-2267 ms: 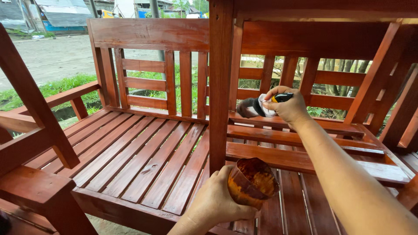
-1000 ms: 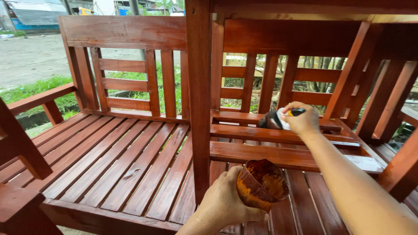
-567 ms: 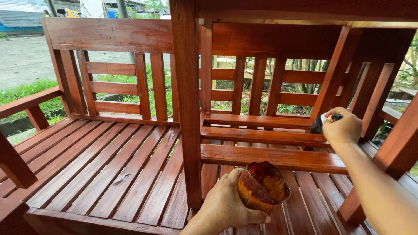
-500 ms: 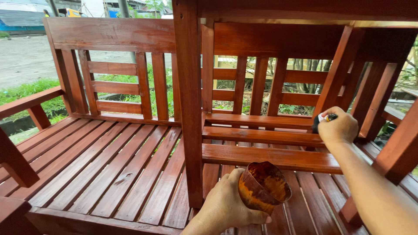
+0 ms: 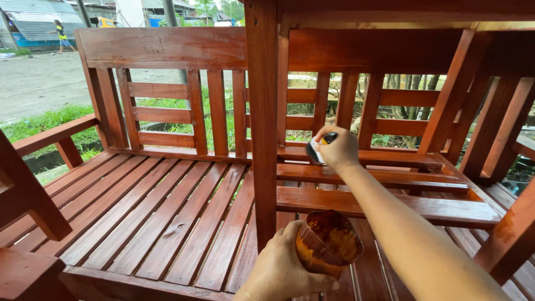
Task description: The person applies reddish-brown wood stain with a brush to a wooden bench and a slatted table, holding a container of stain in one hand. They dip the brush, coat the bench slats and legs, reposition the table, and continue brushing the table frame and legs.
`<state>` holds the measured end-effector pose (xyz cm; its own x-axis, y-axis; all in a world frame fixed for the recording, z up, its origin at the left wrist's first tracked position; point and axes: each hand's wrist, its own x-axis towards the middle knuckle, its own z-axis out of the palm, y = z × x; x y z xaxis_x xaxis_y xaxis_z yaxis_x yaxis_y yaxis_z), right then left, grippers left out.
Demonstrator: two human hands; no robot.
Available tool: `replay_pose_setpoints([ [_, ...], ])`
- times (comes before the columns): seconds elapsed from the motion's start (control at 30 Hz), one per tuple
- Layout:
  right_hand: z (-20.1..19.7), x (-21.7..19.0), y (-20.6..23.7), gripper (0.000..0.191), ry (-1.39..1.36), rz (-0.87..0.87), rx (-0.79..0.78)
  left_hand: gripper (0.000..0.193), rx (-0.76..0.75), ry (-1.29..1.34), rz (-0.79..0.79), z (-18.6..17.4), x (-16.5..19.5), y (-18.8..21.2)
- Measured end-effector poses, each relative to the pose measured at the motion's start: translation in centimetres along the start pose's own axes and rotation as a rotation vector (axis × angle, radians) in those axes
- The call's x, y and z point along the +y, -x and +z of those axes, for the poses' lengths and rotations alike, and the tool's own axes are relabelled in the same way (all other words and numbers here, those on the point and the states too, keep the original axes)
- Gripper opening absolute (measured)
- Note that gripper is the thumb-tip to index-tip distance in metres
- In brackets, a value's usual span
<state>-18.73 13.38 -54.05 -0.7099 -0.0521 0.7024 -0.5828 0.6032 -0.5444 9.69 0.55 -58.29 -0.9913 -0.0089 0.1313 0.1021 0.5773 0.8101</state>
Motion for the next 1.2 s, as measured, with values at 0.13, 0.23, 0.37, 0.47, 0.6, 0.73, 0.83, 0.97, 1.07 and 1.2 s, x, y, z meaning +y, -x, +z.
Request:
replay_pose_setpoints([
  [0.13, 2.6, -3.6, 0.8, 0.018, -0.115, -0.027, -0.102, 0.111, -0.005, 0.001, -0.037, -0.7, -0.8, 0.4],
  [0.23, 3.9, -5.0, 1.3, 0.02, -0.323, -0.042, -0.143, 0.114, -0.018, -0.011, -0.054, -0.9, -1.1, 0.5],
  [0.37, 3.5, -4.2, 1.4, 0.019, -0.32, 0.041, -0.084, 0.119, -0.008, -0.03, -0.054, -0.8, -1.0, 0.5],
  [0.47, 1.4, -1.8, 1.0, 0.019, -0.216, -0.017, 0.051, 0.122, -0.016, -0.057, -0.033, -0.9, -0.4, 0.1],
  [0.6, -3.1, 3.1, 0.4, 0.02, -0.083, 0.045, 0.107, 0.118, -0.017, -0.026, -0.011, 0.0, 0.7, -0.1],
  [0.73, -9.0, 8.7, 0.2, 0.022, 0.064, 0.063, 0.183, 0.114, -0.057, 0.034, -0.006, 1.2, 1.7, -0.3],
  [0.83, -13.3, 12.3, 0.3, 0.023, 0.142, 0.168, 0.204, 0.112, -0.083, 0.048, 0.026, 2.0, 2.1, -0.6],
  [0.97, -18.0, 16.0, 0.9, 0.019, 0.235, 0.16, 0.268, 0.117, -0.127, 0.022, 0.01, 2.9, 2.5, -1.2],
  [1.07, -19.8, 17.4, 1.2, 0.015, 0.301, 0.185, 0.292, 0.118, -0.165, -0.029, -0.004, 3.6, 2.8, -1.7],
  [1.2, -21.1, 17.9, 1.4, 0.01, 0.369, 0.162, 0.315, 0.111, -0.153, 0.032, 0.028, 4.1, 3.2, -1.5],
])
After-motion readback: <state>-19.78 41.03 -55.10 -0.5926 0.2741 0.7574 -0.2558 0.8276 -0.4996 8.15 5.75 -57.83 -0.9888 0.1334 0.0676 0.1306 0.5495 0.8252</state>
